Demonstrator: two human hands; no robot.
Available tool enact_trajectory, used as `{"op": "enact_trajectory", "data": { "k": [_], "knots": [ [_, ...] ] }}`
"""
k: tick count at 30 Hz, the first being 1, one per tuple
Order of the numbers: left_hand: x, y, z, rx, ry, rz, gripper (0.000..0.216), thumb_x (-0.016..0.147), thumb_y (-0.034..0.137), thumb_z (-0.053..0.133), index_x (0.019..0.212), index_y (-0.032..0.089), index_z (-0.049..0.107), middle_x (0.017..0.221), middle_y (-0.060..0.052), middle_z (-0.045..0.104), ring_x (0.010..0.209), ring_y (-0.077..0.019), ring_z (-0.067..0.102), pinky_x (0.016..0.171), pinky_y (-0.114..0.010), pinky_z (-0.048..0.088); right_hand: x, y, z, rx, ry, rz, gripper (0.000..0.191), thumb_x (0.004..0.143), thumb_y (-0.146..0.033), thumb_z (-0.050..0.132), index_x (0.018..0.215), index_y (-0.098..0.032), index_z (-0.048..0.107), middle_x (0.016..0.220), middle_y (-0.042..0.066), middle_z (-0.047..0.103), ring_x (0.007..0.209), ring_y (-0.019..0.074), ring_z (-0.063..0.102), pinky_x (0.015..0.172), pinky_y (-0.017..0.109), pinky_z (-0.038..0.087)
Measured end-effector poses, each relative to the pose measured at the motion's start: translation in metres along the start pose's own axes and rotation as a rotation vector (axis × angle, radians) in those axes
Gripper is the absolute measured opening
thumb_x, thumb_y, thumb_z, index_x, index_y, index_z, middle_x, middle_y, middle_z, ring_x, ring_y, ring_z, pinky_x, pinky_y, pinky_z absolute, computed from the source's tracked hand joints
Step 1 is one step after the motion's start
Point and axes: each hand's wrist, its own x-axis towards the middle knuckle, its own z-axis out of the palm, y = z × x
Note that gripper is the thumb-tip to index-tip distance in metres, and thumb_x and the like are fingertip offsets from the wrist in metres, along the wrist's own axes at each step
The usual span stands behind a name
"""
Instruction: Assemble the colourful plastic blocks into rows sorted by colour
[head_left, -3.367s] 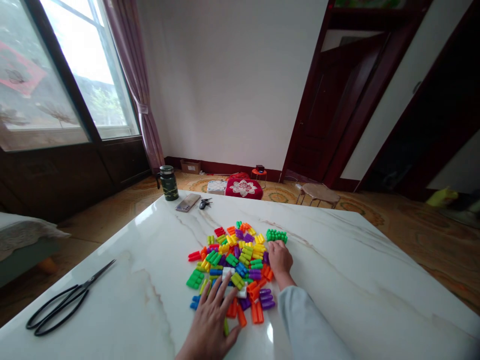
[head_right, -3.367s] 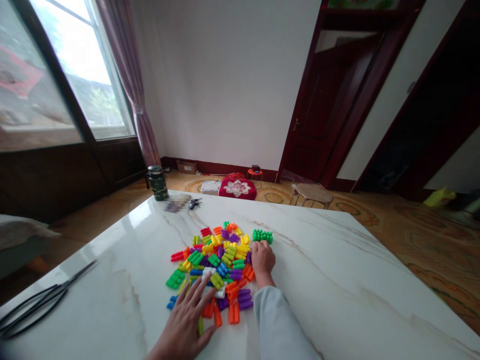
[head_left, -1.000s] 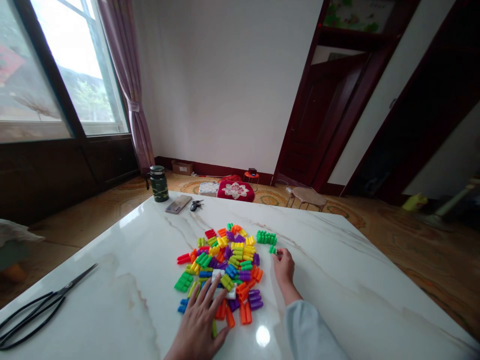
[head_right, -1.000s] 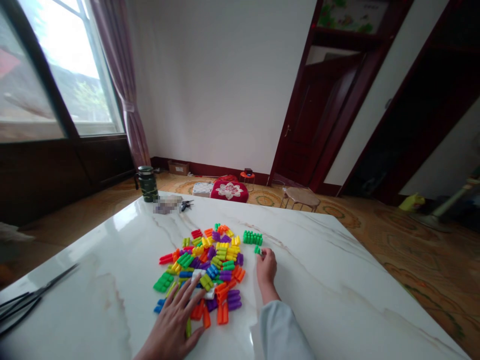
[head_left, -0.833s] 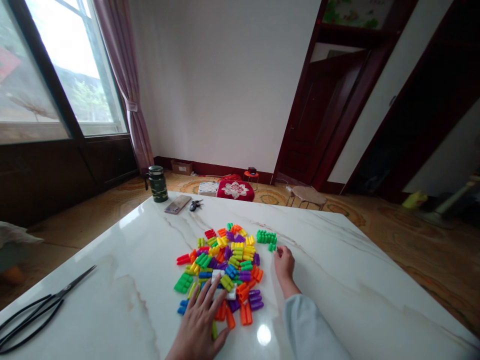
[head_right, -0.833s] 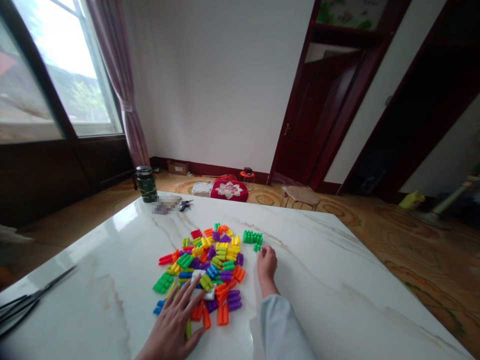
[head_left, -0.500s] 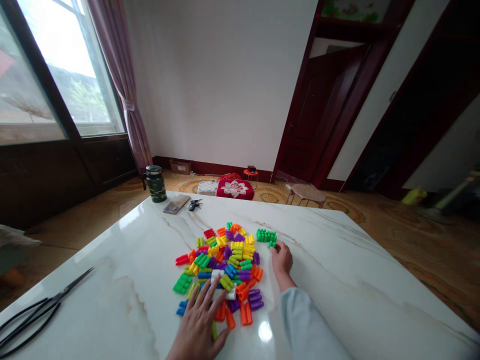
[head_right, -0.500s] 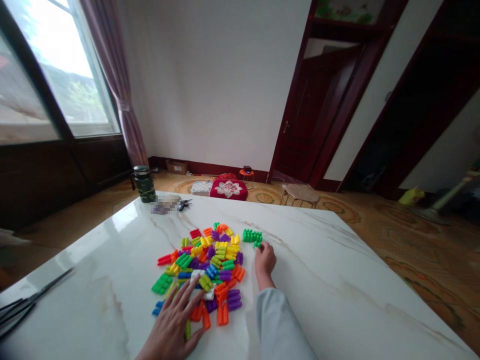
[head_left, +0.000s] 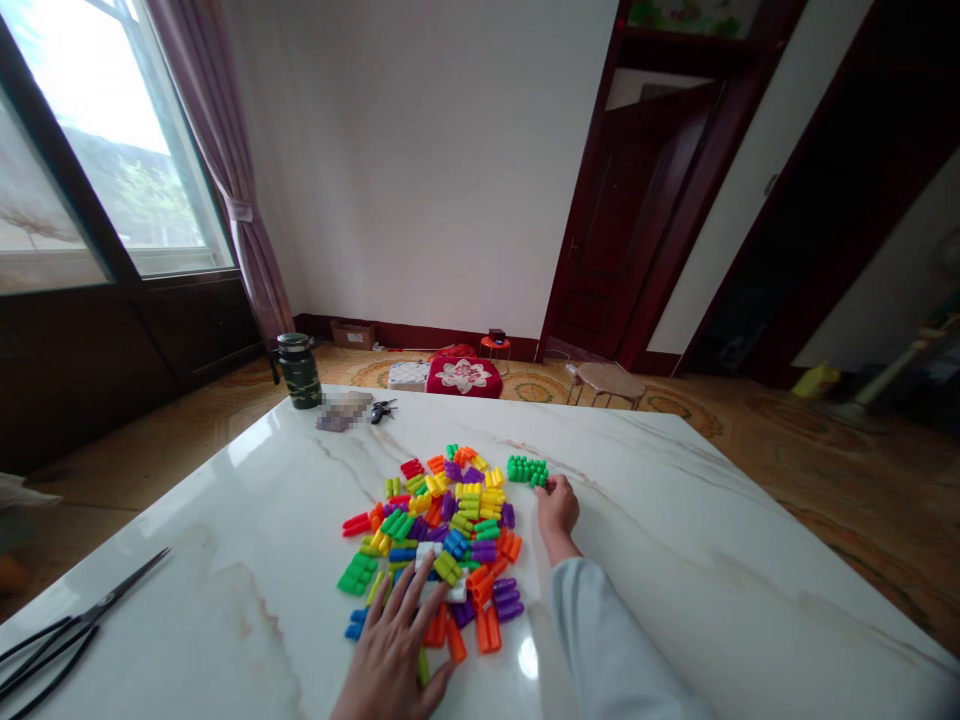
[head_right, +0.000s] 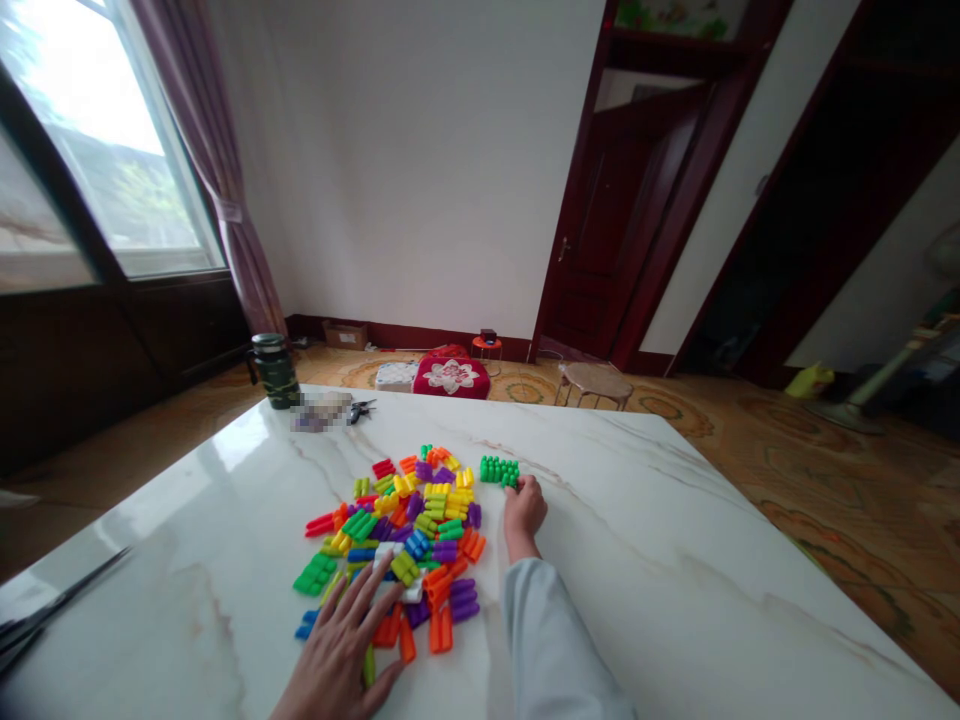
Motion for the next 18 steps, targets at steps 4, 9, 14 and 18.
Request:
{"op": "enact_trajectory", "data": {
  "k": [4, 9, 14, 18],
  "knots": [
    [0.0003, 0.0, -0.0004, 0.003, -0.012, -0.004, 0.064, 0.083, 0.047, 0.056, 0.142, 0.026, 0.043, 0.154, -0.009, 0.034, 0.137, -0.032, 0.037, 0.109, -0.052, 0.032, 0.0004, 0.0003, 0.0009, -0.027, 0.013, -0.003, 0.014, 0.078, -0.027, 0.059, 0.088, -0.017, 0.062, 0.088, 0.007, 0.07, 0.08, 0.0212, 0.062, 0.069, 0.028, 0.037],
    [0.0004, 0.0014, -0.0026, -0.032, -0.024, -0.023, 0.064, 0.082, 0.045, 0.058, 0.142, 0.027, 0.043, 0.156, -0.008, 0.031, 0.136, -0.0331, 0.039, 0.11, -0.051, 0.032, 0.0003, 0.0, 0.0, -0.065, 0.001, -0.026, 0.013, 0.08, -0.03, 0.059, 0.075, -0.018, 0.063, 0.083, 0.007, 0.067, 0.076, 0.0198, 0.059, 0.067, 0.028, 0.035],
    [-0.0015, 0.001, -0.0023, -0.032, -0.024, -0.014, 0.064, 0.083, 0.045, 0.058, 0.143, 0.027, 0.042, 0.156, -0.008, 0.03, 0.138, -0.0319, 0.037, 0.11, -0.05, 0.031, 0.0002, -0.0019, -0.0004, -0.09, 0.0, -0.023, 0.015, 0.081, -0.03, 0.06, 0.074, -0.018, 0.066, 0.083, 0.007, 0.066, 0.073, 0.0185, 0.058, 0.065, 0.027, 0.033],
    [-0.0012, 0.0017, -0.0033, -0.042, -0.031, -0.025, 0.064, 0.083, 0.043, 0.058, 0.143, 0.028, 0.042, 0.157, -0.007, 0.029, 0.138, -0.032, 0.036, 0.111, -0.051, 0.031, 0.0003, -0.0025, -0.0006, -0.099, -0.006, -0.022, 0.016, 0.081, -0.03, 0.06, 0.075, -0.018, 0.068, 0.085, 0.007, 0.066, 0.071, 0.0176, 0.057, 0.063, 0.028, 0.031]
  ]
}}
